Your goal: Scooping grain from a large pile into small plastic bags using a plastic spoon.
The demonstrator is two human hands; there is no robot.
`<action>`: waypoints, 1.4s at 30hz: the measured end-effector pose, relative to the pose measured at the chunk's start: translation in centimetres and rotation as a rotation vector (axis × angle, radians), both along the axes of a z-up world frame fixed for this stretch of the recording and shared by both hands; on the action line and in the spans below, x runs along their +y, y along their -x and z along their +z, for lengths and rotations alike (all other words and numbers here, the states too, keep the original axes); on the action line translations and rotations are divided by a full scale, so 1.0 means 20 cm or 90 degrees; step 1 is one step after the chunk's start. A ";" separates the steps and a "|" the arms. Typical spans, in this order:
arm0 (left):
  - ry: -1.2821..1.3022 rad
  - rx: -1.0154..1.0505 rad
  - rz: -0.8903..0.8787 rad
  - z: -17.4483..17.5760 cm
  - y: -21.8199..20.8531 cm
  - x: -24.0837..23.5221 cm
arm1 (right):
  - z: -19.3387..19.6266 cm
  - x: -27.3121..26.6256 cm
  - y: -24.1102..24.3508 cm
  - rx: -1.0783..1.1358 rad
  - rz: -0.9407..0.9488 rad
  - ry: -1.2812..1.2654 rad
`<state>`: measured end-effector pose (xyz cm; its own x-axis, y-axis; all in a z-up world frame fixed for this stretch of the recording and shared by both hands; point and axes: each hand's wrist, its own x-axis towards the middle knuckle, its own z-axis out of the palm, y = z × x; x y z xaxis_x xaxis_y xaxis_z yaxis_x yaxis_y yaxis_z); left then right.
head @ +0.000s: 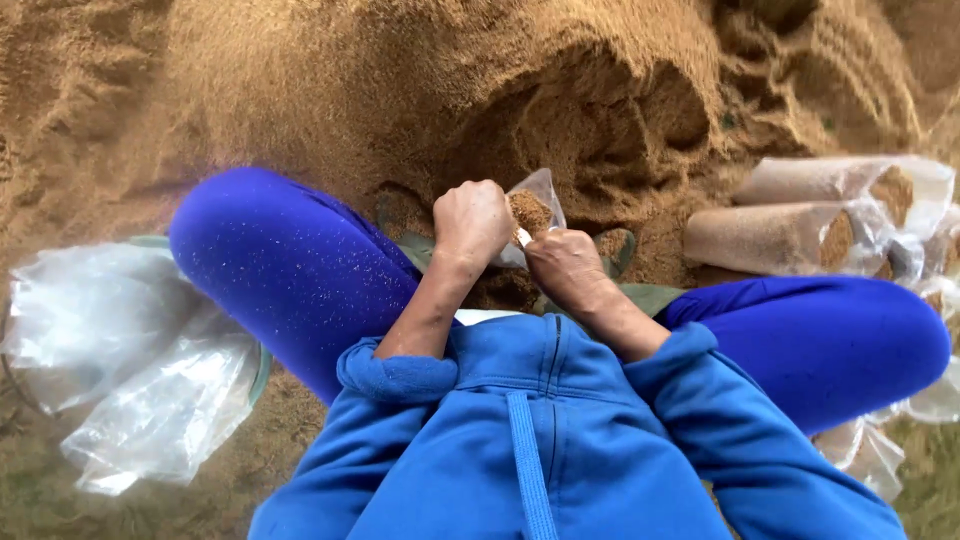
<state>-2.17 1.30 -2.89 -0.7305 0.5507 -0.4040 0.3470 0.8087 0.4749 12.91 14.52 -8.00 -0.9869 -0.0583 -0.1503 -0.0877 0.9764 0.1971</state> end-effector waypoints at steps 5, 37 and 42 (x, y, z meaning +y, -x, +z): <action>0.002 -0.001 0.020 -0.05 -0.02 -0.01 | 0.40 0.03 0.05 -0.030 -0.018 -0.038; -0.012 0.052 -0.032 -0.03 -0.03 0.03 | 0.28 -0.07 0.09 -0.064 -0.075 -0.060; 0.008 0.046 -0.030 -0.02 -0.02 -0.01 | 0.24 -0.04 0.07 -0.075 -0.023 0.107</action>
<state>-1.76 1.13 -3.32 -0.7309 0.5807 -0.3586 0.4182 0.7963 0.4371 11.59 13.77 -3.15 -0.9650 -0.0569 -0.2558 -0.0647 0.9977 0.0221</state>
